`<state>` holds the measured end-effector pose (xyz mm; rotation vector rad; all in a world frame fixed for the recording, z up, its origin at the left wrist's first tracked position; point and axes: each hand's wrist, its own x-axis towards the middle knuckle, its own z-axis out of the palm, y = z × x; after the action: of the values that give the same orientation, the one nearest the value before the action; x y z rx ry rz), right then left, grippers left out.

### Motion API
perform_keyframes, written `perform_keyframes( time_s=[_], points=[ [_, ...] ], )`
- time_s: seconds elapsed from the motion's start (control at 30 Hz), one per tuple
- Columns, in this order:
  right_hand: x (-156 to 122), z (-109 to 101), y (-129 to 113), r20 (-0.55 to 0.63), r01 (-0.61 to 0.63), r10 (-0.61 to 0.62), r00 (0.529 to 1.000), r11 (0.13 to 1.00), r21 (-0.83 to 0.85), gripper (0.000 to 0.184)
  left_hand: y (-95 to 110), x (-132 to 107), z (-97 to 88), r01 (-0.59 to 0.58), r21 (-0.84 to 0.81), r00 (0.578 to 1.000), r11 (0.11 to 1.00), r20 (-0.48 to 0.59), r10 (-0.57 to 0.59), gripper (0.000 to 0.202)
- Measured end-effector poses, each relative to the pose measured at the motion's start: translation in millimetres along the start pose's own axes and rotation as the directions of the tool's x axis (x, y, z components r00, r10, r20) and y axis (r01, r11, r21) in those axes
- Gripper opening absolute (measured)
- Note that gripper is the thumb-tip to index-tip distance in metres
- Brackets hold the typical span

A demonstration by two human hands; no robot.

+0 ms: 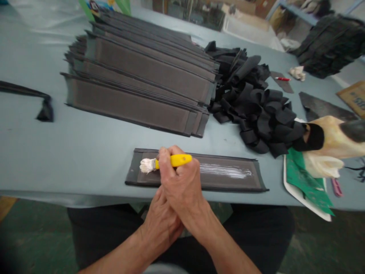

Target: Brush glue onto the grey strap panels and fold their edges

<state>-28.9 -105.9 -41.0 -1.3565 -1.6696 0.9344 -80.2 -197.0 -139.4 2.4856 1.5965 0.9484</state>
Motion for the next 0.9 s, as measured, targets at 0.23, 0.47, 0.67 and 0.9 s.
perform_keyframes(
  time_s=[0.23, 0.47, 0.67, 0.9],
  points=[
    [6, -74, 30, -0.109, 0.088, -0.162, 0.981, 0.863, -0.497, 0.041, 1, 11, -15.3, 0.034, 0.027, 0.997, 0.999, -0.065, -0.032, 0.043],
    [0, -157, 42, -0.236, -0.107, -0.148, 0.961, 0.585, -0.804, 0.041, 0, 17, -15.1, 0.031, 0.019, 0.995, 0.999, -0.099, -0.029, 0.037],
    [-5, -130, 35, -0.214, -0.112, -0.094, 0.972, 0.618, -0.778, 0.036, 0, 18, -15.0, 0.023, 0.029, 0.993, 0.999, -0.115, -0.019, 0.036],
    [-4, -33, -7, -0.033, -0.046, 0.038, 0.999, 0.949, -0.312, 0.036, -9, 7, -8.5, -0.065, 0.017, 0.988, 0.998, -0.139, 0.067, 0.030]
  ],
)
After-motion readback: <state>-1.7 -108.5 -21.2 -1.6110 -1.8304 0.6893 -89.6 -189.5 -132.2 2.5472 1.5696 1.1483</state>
